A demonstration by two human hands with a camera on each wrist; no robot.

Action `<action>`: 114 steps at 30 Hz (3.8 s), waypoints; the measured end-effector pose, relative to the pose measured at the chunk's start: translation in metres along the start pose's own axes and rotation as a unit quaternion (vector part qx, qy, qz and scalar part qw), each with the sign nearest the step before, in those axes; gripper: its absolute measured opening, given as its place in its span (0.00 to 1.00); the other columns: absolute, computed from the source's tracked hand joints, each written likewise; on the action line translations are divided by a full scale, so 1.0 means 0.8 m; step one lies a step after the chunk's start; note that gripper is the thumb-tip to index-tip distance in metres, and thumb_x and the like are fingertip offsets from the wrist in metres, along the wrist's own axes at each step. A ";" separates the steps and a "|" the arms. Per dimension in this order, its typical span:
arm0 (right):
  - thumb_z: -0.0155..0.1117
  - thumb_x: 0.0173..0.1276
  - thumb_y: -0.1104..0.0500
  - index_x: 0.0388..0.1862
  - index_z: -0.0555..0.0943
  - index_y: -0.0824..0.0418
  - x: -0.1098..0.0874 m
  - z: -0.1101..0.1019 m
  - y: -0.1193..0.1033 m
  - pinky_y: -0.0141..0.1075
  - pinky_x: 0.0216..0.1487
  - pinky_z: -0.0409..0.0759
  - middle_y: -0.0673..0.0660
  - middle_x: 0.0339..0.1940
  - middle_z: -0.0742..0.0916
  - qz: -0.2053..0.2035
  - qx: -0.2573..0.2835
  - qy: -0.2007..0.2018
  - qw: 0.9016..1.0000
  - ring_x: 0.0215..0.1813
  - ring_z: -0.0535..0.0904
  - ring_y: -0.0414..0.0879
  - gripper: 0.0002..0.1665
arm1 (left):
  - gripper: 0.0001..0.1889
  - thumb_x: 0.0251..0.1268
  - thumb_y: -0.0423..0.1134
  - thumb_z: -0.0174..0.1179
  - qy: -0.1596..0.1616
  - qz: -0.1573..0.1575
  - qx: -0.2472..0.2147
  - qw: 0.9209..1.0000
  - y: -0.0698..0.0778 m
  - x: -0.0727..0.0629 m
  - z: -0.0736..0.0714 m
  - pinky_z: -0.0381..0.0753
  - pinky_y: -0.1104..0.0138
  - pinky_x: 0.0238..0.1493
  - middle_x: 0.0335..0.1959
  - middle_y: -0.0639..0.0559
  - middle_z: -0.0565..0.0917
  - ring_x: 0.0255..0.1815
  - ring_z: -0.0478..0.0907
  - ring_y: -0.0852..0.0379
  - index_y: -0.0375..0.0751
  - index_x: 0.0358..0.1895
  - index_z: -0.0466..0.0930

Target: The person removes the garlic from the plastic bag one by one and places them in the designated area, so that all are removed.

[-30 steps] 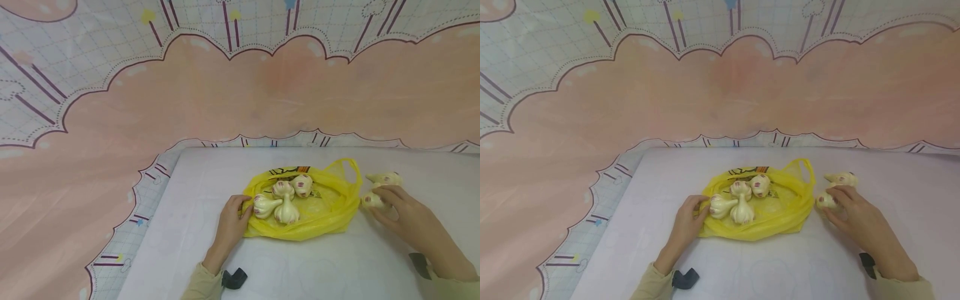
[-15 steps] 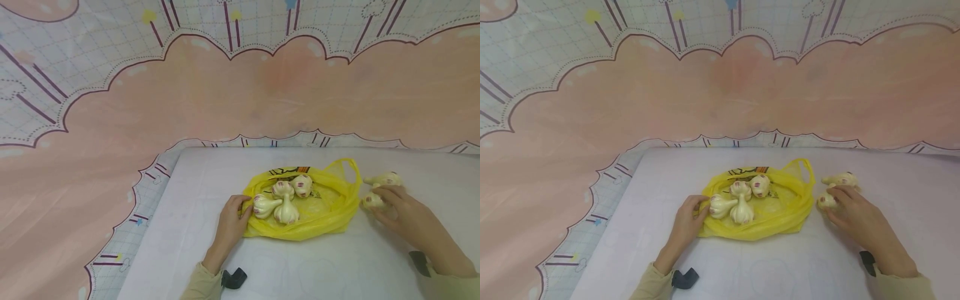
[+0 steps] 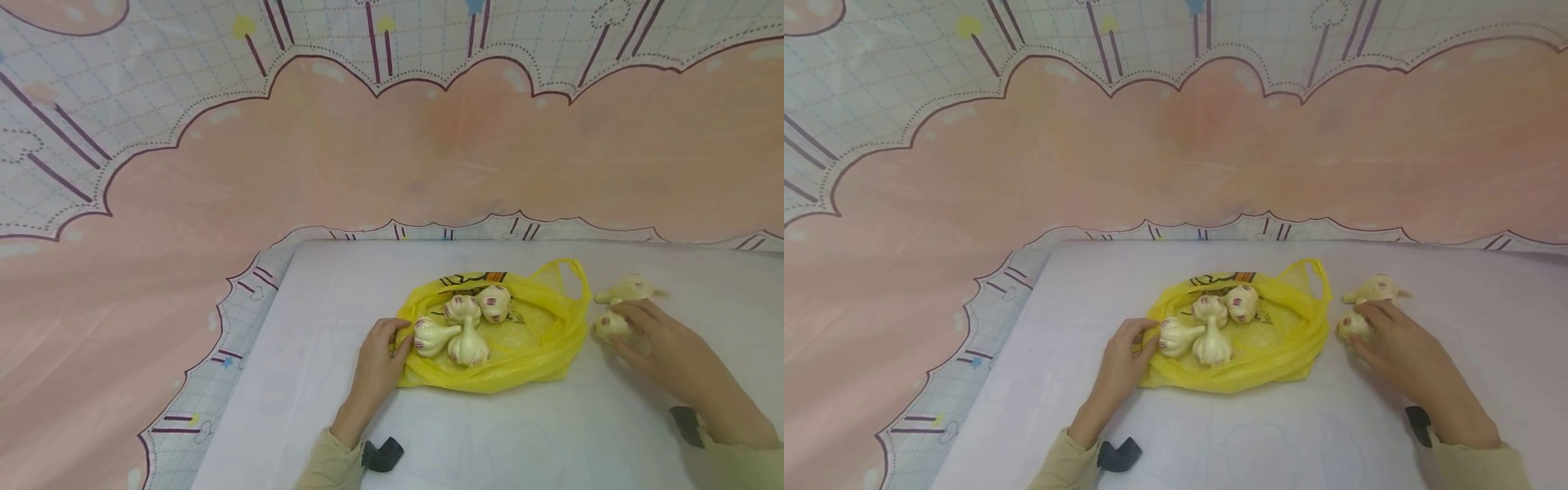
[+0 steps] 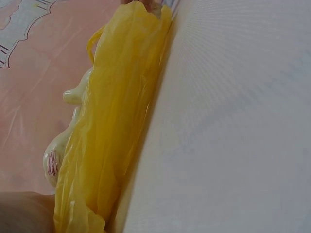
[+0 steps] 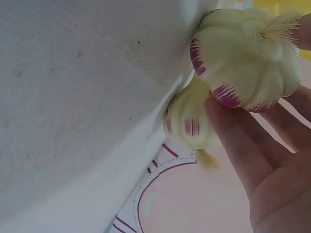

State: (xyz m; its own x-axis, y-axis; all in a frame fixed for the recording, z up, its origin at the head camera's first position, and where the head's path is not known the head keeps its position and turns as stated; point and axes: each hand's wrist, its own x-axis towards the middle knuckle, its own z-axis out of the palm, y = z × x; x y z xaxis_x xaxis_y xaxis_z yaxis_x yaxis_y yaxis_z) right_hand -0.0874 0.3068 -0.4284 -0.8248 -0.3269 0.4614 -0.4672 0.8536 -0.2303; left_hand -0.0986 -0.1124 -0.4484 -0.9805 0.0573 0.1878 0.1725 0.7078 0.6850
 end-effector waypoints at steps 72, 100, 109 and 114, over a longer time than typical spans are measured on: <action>0.63 0.70 0.53 0.53 0.80 0.68 0.020 -0.015 -0.022 0.17 0.71 0.47 0.67 0.52 0.81 -0.037 0.035 0.066 0.997 0.55 0.72 0.62 0.21 | 0.12 0.69 0.38 0.63 0.001 0.004 0.008 1.000 -0.002 0.000 0.001 0.79 0.62 0.46 0.51 0.49 0.81 0.43 0.76 0.57 0.41 0.53 0.82; 0.72 0.53 0.65 0.58 0.78 0.67 0.042 -0.022 -0.070 0.57 0.51 0.78 0.64 0.57 0.81 -0.035 0.010 0.025 0.999 0.58 0.76 0.60 0.30 | 0.13 0.70 0.39 0.63 -0.008 -0.008 0.002 1.000 -0.002 0.000 0.003 0.79 0.62 0.48 0.52 0.50 0.80 0.45 0.76 0.57 0.41 0.53 0.82; 0.75 0.51 0.66 0.59 0.78 0.66 0.050 -0.018 -0.082 0.60 0.49 0.78 0.66 0.56 0.80 -0.039 0.018 0.019 0.999 0.56 0.75 0.62 0.33 | 0.12 0.69 0.39 0.64 0.004 -0.001 0.008 1.000 -0.004 -0.001 0.004 0.79 0.62 0.46 0.51 0.50 0.81 0.43 0.75 0.61 0.41 0.53 0.82; 0.75 0.51 0.65 0.59 0.77 0.66 0.054 -0.015 -0.089 0.62 0.53 0.76 0.66 0.55 0.81 -0.031 0.017 0.000 0.999 0.57 0.75 0.63 0.33 | 0.13 0.69 0.38 0.63 0.000 0.003 0.006 1.000 -0.004 0.000 0.003 0.79 0.62 0.47 0.51 0.49 0.81 0.44 0.76 0.57 0.41 0.53 0.82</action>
State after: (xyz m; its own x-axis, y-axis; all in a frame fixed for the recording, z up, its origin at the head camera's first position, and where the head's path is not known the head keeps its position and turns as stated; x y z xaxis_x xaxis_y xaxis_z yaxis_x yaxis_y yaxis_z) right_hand -0.0860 0.2366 -0.3816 -0.7941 -0.3781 0.4758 -0.5277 0.8174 -0.2310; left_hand -0.0996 -0.1130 -0.4526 -0.9794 0.0614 0.1926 0.1777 0.7159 0.6752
